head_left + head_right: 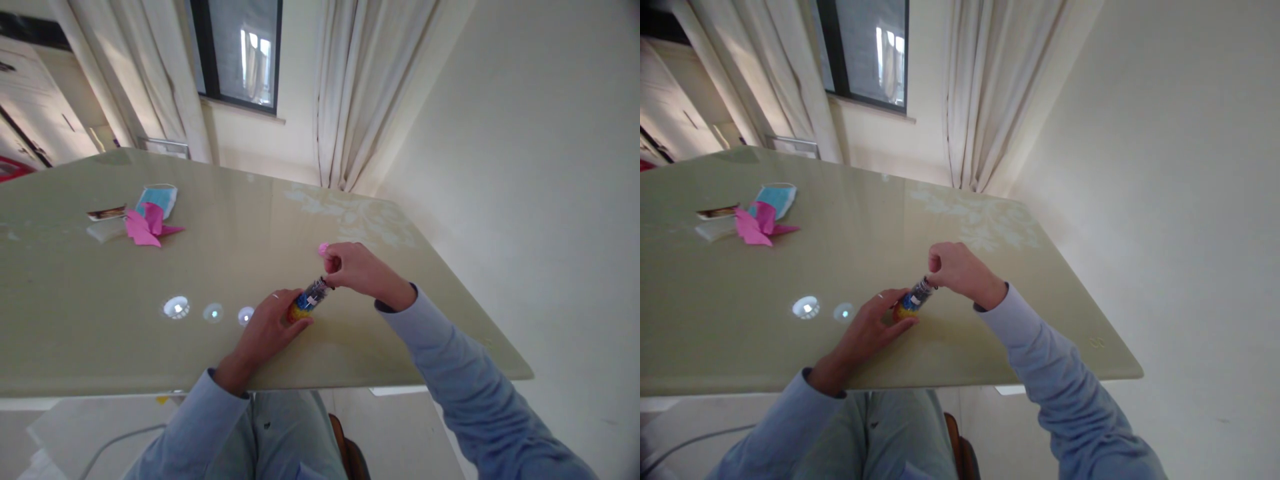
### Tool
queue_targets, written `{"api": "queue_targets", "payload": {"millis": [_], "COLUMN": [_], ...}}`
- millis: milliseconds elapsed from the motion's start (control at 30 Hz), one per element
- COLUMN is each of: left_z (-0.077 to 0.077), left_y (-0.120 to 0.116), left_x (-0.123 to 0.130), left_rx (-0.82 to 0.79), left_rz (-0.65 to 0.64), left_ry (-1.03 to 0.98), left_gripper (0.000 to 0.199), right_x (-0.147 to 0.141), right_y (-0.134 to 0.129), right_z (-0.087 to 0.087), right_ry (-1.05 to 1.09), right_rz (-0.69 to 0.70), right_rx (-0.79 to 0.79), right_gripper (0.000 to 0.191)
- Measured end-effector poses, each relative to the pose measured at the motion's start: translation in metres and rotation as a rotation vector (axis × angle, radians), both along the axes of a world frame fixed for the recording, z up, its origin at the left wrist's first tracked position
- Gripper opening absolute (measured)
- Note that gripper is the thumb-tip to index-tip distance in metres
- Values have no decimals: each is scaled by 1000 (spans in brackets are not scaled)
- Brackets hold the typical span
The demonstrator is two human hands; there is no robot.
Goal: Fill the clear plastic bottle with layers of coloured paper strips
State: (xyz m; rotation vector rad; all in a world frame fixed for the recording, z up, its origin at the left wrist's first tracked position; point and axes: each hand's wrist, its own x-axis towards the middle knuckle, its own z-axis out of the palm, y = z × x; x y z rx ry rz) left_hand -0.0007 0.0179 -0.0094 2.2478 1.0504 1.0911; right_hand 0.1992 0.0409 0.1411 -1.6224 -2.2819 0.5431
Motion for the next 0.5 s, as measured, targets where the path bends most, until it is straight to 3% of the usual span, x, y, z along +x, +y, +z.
{"api": "queue_targets", "payload": {"millis": [267,500], "left_z": [-4,-10], "left_y": [1,2], "left_x": [0,1], "left_rx": [48,18], "left_rz": [5,-2], "left_ry": [-6,-25], "left_gripper": [43,44], "right_x": [1,10], "right_y": [1,-7], "right_z": [-1,4], "right_ry": [59,86], "right_rz": [-20,-8], "right_rx": [-181,-201], "right_gripper": [12,7]}}
